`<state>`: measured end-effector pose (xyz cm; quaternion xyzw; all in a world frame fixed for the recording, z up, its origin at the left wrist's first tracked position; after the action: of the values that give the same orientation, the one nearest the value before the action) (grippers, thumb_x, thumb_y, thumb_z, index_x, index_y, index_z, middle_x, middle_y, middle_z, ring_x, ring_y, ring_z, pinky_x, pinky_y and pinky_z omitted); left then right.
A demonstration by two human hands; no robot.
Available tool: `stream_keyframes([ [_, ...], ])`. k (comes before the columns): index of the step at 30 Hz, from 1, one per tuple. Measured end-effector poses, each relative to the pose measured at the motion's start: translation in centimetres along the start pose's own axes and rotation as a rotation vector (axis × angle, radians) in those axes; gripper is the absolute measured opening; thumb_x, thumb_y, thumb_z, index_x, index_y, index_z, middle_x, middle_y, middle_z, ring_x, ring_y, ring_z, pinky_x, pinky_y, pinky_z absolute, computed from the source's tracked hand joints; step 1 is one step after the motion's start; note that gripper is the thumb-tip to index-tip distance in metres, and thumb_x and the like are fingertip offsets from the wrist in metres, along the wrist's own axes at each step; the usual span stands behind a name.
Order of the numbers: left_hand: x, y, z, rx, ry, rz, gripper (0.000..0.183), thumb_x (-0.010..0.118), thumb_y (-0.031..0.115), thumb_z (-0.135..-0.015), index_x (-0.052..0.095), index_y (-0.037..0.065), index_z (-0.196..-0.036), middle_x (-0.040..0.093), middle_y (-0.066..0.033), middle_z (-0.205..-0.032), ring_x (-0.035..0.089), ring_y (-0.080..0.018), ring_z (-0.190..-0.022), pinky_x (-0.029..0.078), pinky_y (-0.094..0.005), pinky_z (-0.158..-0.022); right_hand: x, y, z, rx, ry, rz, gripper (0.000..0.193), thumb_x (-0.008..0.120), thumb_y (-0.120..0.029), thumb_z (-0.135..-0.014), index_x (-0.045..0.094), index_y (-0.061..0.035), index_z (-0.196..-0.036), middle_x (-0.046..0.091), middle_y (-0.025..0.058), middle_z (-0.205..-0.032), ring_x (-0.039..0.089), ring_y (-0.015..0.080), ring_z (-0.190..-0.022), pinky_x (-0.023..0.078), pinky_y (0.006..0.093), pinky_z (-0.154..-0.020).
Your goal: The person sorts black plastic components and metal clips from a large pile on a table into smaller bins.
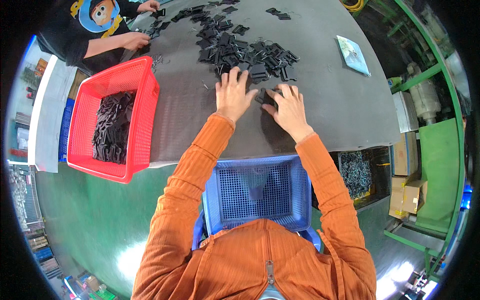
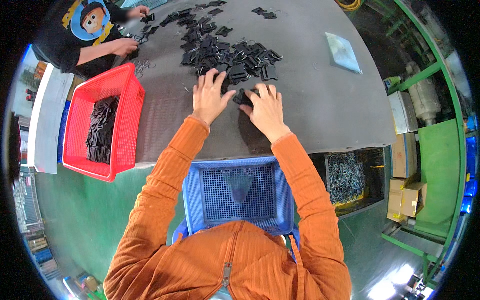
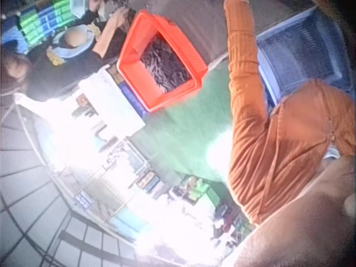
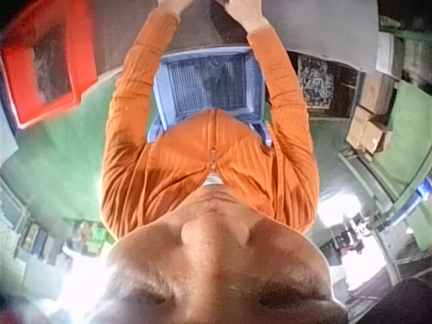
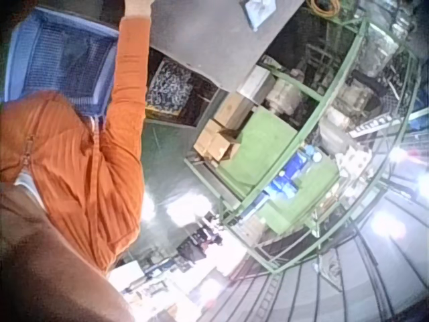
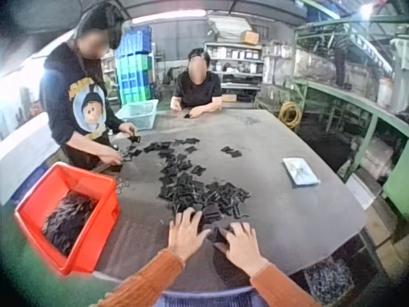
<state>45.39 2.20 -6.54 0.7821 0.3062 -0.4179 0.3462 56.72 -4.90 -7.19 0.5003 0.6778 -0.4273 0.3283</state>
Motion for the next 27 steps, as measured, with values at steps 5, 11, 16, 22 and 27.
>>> stream_keyframes([
  [5,0.2,-2.1,2.1,0.076,0.097,0.019,0.034,0.057,0.010,-0.084,0.055,0.001,-0.116,0.057,-0.0149,-0.116,0.056,-0.0299,-0.102,0.049,-0.0394,-0.086,-1.5,-4.5,5.3,-0.089,-0.257,-0.193,0.040,0.073,-0.027,-0.067,0.064,-0.0118,-0.104,0.053,0.0041,-0.111,0.044,0.0287,-0.110,0.037,0.0438,-0.087],
  [11,-3.5,-1.0,6.1,-0.211,-0.214,0.651,0.021,0.053,0.006,-0.087,0.064,0.001,-0.105,0.067,-0.0161,-0.091,0.066,-0.0230,-0.082,0.052,-0.0338,-0.072,-3.6,-7.3,10.5,-0.272,-0.521,-0.361,0.028,0.073,-0.036,-0.067,0.068,-0.0176,-0.088,0.057,0.0045,-0.107,0.050,0.0270,-0.105,0.039,0.0441,-0.085],
  [16,-3.1,2.4,7.8,0.074,-0.594,0.737,0.022,0.055,0.010,-0.088,0.064,0.002,-0.106,0.068,-0.0136,-0.087,0.066,-0.0198,-0.078,0.051,-0.0272,-0.067,-2.7,4.3,-2.8,0.161,0.015,-0.429,0.024,0.069,-0.031,-0.076,0.068,-0.0120,-0.091,0.061,0.0082,-0.090,0.061,0.0269,-0.080,0.048,0.0398,-0.071],
  [22,-1.3,-0.3,3.5,-0.124,-0.284,0.751,0.020,0.056,0.007,-0.088,0.065,0.001,-0.104,0.068,-0.0111,-0.093,0.066,-0.0171,-0.082,0.051,-0.0273,-0.072,-0.6,9.4,-10.3,0.271,0.075,-0.379,0.020,0.070,-0.028,-0.079,0.069,-0.0089,-0.085,0.065,0.0081,-0.081,0.063,0.0246,-0.075,0.049,0.0340,-0.067],
  [27,1.1,-2.6,4.6,-0.206,-0.165,0.790,0.019,0.056,0.006,-0.088,0.066,0.002,-0.103,0.069,-0.0074,-0.093,0.065,-0.0132,-0.081,0.051,-0.0262,-0.068,-4.1,7.6,-12.5,0.239,-0.031,-0.554,0.027,0.071,-0.028,-0.079,0.069,-0.0025,-0.085,0.065,0.0077,-0.067,0.060,0.0134,-0.061,0.048,0.0280,-0.060],
])
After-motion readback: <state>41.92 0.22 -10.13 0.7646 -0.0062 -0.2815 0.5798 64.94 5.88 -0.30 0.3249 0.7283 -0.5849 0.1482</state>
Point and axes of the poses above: each hand's wrist, its own z-axis away from the middle knuckle, its own x-axis out of the palm, y = z × x, the point moved 10 cm from there along -z, towards the middle knuckle
